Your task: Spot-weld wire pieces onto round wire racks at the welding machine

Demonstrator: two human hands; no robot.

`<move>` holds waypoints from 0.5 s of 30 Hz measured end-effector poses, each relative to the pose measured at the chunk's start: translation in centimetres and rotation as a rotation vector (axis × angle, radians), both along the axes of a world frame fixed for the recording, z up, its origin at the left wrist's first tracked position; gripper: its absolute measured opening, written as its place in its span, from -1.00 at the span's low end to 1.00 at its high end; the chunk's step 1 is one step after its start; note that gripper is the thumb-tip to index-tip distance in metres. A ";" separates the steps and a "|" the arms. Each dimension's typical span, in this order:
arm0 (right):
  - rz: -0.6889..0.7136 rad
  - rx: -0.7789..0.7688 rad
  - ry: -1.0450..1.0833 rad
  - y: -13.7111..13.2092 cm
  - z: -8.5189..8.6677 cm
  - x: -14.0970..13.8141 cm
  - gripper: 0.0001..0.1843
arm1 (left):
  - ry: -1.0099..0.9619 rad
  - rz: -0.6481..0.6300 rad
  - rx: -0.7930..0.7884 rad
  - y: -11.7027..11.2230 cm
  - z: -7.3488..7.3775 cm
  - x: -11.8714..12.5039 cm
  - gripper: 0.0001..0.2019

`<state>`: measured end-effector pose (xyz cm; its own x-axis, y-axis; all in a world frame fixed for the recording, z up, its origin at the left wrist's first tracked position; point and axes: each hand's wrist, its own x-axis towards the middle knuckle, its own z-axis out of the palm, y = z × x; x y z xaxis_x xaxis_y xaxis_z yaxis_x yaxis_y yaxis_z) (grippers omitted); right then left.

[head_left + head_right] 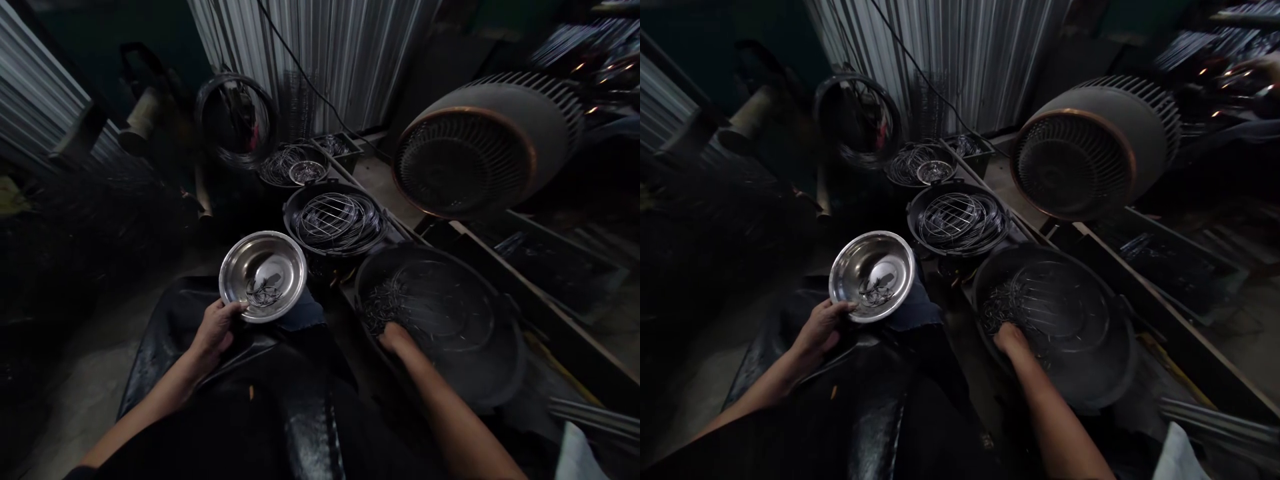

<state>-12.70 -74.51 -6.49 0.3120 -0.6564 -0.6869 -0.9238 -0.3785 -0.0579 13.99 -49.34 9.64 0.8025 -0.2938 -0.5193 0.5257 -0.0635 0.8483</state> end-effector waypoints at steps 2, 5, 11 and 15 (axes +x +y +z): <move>0.003 -0.025 -0.002 -0.8 0.9 1.0 -0.83 | 0.003 -0.008 0.007 0.1 0.1 0.1 -0.74; -0.013 -0.161 -0.037 -1.7 2.3 2.0 -0.68 | 0.006 0.007 0.022 0.3 0.2 0.1 -0.77; -0.090 -0.272 -0.036 -3.1 2.5 0.8 -0.48 | 0.021 0.002 -0.037 0.9 -0.6 0.4 -0.73; -0.093 -0.261 -0.053 -3.7 2.8 -1.7 -0.65 | 0.011 0.004 -0.032 1.3 -1.3 0.9 -0.74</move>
<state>-14.41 -78.18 -3.71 0.2734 -0.8364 -0.4751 -0.9535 -0.3008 -0.0192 14.87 -48.02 8.34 0.7978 -0.3068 -0.5190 0.5356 -0.0344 0.8438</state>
